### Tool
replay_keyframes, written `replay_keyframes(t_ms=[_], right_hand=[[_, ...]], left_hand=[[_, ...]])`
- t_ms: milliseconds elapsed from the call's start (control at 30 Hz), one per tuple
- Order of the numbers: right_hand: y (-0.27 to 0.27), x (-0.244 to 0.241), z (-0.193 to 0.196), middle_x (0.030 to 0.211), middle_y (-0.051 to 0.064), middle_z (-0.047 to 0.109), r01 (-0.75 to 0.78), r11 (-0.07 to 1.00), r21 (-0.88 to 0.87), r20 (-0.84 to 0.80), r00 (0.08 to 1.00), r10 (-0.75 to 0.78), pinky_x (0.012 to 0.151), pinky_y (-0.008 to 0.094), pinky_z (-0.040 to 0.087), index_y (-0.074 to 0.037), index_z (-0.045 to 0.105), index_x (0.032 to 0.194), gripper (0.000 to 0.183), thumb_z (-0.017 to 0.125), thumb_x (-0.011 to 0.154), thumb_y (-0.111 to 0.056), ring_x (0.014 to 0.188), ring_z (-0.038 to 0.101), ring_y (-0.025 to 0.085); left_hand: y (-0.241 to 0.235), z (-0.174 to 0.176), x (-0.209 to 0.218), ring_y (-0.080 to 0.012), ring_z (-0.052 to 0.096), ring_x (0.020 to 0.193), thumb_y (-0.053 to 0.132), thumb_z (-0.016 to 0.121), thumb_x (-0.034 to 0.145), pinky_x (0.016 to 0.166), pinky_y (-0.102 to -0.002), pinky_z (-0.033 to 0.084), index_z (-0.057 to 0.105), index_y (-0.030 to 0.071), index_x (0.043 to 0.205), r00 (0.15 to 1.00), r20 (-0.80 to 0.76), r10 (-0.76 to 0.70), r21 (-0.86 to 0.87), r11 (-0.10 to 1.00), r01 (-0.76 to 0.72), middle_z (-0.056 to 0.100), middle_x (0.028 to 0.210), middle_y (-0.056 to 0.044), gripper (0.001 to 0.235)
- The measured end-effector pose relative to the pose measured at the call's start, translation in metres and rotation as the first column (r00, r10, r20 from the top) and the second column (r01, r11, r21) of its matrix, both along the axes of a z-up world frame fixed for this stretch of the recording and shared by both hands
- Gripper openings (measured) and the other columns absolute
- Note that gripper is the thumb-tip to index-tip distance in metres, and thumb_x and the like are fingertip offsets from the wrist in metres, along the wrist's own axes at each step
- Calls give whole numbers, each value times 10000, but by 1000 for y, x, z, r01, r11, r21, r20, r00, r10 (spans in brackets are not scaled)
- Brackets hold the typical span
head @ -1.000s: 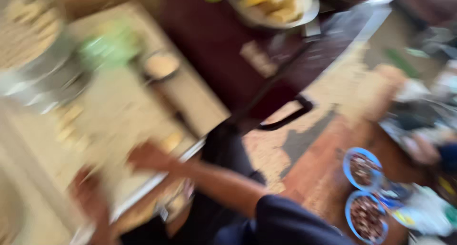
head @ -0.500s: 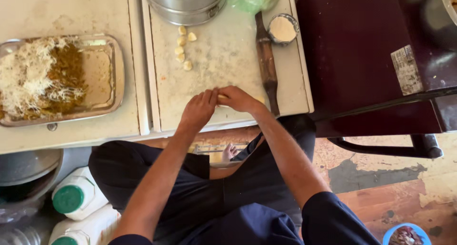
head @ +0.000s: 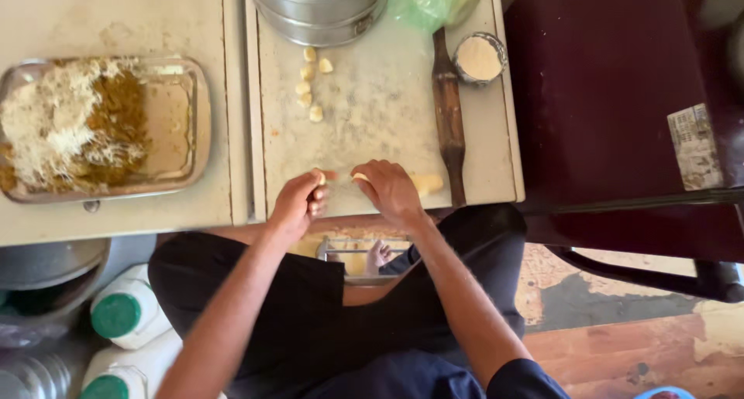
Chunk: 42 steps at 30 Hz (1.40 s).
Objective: The person prepares dumplings by scooping a spiced filling onto circular dough wrappers, folding and sealing them, and placing the finished dumplings into a metal steamer basket. The person also rolls a dough log and cuts it into small pieces.
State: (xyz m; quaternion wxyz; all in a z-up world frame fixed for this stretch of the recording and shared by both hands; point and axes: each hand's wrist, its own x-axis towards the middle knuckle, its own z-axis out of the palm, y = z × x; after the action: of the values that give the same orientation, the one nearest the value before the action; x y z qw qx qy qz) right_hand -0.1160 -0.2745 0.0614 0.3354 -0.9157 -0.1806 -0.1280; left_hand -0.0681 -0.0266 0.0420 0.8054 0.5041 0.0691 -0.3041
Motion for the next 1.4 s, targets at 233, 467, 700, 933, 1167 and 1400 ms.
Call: replay_keyframes(t_ms=[233,467,700,933,1167,1400], right_hand=[[-15,-16,19,1023,122,644,-71,996,-54,86,993,76,874,469,431,-49,638,1217,396,675,920,-308,1010,581,329],[-32,-20,29,925,153,667,37,978,207,-242,970,15,767,431,513,0,593,1232,332,607,1069,-288,861,660,315],[-35,-47,15,784,72,674,-45,897,439,-431,866,255,535,343,514,3,654,1039,232,565,1036,-211,645,643,143],[-14,-91,26,823,109,693,-201,930,308,-219,936,275,636,365,534,-33,672,1076,222,670,1021,-248,710,654,205],[-2,-119,40,993,27,691,-291,928,-233,266,899,349,751,387,507,-120,644,1145,203,703,974,-211,856,676,179],[11,-125,27,1036,54,614,271,617,739,-191,962,-194,799,308,487,-50,607,1286,241,513,1103,-175,922,595,151]], left_hand=[[-42,29,55,-92,601,770,116,498,1058,672,-209,539,477,13,1517,964,218,153,124,975,-183,707,1102,-70,471],[-81,90,31,-144,726,960,-22,365,1035,609,-276,611,289,206,1599,735,564,-376,756,592,-277,672,1354,-71,613],[-67,73,-72,-125,668,921,80,672,902,808,-292,628,354,297,1560,-126,485,-865,601,434,-671,563,1448,-125,762],[-55,53,-102,-108,571,651,190,511,1115,562,-228,553,465,90,1544,-165,-72,-984,694,69,-716,631,884,-102,442],[-19,94,-122,-58,449,467,227,469,1156,400,-194,392,606,101,940,575,-70,-815,364,516,775,522,648,5,285],[-68,72,-115,-103,468,523,302,456,1089,443,-268,409,548,116,888,978,205,48,-286,958,13,543,666,-4,289]])
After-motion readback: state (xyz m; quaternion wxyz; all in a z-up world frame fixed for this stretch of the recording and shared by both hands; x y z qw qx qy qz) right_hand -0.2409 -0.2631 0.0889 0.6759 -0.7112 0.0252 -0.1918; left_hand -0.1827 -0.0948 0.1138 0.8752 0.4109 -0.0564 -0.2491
